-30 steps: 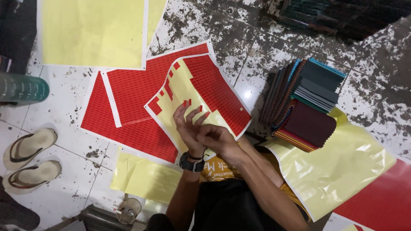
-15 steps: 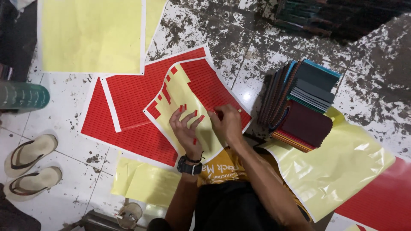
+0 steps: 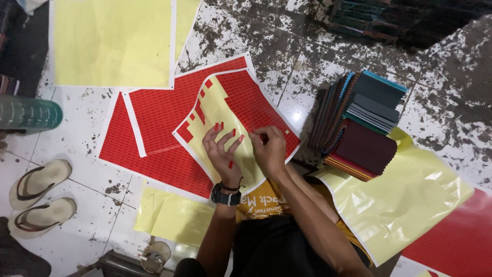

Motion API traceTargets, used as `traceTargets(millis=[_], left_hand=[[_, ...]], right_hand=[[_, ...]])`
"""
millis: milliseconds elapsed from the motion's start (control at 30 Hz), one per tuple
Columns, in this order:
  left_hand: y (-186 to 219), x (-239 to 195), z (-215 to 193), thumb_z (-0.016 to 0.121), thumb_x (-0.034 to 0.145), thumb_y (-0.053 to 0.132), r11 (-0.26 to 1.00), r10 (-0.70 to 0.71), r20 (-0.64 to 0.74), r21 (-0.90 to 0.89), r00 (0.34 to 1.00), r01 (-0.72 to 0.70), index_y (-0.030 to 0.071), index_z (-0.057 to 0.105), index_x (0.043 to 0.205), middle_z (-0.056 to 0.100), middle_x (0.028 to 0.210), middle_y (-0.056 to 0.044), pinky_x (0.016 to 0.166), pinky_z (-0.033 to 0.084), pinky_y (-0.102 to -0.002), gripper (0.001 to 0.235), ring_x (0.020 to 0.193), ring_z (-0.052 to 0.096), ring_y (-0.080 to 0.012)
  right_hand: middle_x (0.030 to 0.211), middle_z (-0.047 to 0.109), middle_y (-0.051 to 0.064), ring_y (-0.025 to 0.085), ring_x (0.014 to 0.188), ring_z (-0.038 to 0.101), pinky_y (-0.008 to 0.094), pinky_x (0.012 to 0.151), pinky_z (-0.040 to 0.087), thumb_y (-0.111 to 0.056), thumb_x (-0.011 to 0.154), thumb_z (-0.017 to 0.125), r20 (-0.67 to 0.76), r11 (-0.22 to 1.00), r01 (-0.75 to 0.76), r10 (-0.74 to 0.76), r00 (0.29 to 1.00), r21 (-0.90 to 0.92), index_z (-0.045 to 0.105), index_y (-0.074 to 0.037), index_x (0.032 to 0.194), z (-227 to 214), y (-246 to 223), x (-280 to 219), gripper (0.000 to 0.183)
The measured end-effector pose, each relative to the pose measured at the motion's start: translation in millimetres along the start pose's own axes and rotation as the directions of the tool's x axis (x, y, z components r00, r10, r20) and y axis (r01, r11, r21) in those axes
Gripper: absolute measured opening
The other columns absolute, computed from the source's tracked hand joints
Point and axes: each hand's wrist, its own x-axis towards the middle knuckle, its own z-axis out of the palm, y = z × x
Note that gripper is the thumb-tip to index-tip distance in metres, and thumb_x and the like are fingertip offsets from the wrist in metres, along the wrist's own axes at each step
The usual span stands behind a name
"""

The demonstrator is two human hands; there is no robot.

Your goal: The person sits on the floor and assembles notebooks by hand. They peel red adhesive strips from yellow backing sheets and apply them to the spines of stacked notebooks, pressing them down to secure the binding.

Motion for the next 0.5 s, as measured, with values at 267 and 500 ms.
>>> traceTargets(millis=[267, 500], left_hand=[[7, 2, 10, 0.038, 0.103, 0.047, 0.997, -0.015, -0.023, -0.071, 1.0, 0.014, 0.011, 0.048, 0.129, 0.044, 0.131, -0.013, 0.088, 0.062, -0.052, 0.045, 0.107, 0.056, -0.0272], [5, -2, 45, 0.031, 0.105, 0.048, 0.999, 0.019, 0.049, -0.027, 0.999, -0.017, 0.017, 0.045, 0.131, 0.044, 0.135, -0.009, 0.09, 0.054, -0.042, 0.043, 0.109, 0.052, -0.0224]], right_hand=[[0.119, 0.059, 0.013, 0.021, 0.107, 0.057, 0.031, 0.087, 0.049, -0.024, 0.092, 0.076, 0.259, 0.855, -0.178, 0.054, 0.964, 0.487, 0.069, -0.004, 0.097, -30, -26, -16, 0.022], [0.127, 0.053, 0.011, 0.018, 0.114, 0.054, 0.031, 0.097, 0.045, -0.007, 0.094, 0.072, 0.417, 0.705, -0.289, -0.011, 0.909, 0.648, 0.065, 0.0, 0.095, -31, -42, -39, 0.01]])
